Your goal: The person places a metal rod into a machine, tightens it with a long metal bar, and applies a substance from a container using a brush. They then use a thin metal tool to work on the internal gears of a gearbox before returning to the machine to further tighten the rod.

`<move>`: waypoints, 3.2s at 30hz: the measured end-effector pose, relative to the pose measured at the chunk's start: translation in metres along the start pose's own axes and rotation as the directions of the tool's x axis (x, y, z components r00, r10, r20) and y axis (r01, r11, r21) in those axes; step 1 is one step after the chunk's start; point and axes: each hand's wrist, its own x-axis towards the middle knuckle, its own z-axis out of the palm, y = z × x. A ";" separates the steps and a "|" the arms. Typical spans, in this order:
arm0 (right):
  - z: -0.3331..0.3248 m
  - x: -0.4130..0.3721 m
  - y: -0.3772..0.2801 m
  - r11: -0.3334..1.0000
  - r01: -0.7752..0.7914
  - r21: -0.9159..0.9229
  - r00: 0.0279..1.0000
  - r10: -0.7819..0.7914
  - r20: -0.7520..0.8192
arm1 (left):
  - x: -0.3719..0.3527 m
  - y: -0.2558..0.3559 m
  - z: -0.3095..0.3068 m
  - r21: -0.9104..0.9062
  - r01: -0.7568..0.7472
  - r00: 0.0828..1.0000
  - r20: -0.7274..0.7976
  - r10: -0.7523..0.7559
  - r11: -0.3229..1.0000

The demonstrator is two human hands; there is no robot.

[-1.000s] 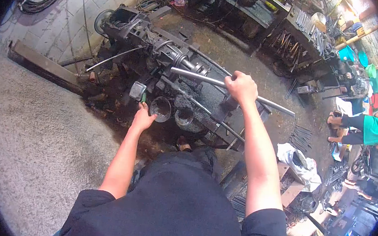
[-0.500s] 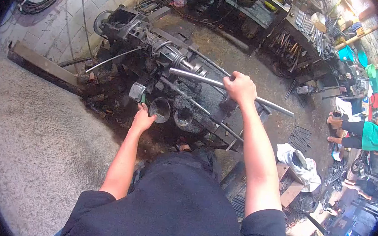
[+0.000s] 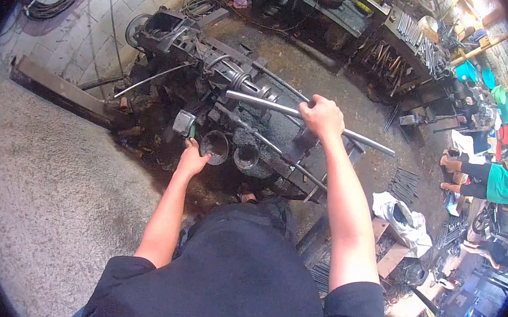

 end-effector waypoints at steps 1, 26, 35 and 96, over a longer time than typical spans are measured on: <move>0.000 -0.002 -0.001 1.000 -0.004 0.002 1.000 0.004 -0.009 | 0.001 -0.001 0.001 0.004 -0.005 1.000 -0.005 0.005 1.000; 0.002 0.002 -0.002 1.000 0.021 0.003 1.000 -0.021 0.003 | -0.003 0.000 -0.002 -0.006 0.032 0.999 0.034 -0.032 0.999; 0.002 0.001 -0.004 1.000 0.030 0.005 0.999 -0.030 -0.031 | -0.001 -0.002 0.000 -0.003 0.017 0.999 0.039 -0.017 1.000; 0.003 0.003 -0.011 1.000 0.008 0.026 1.000 -0.007 -0.028 | 0.002 0.008 -0.012 0.084 0.099 0.966 -0.248 -0.076 0.991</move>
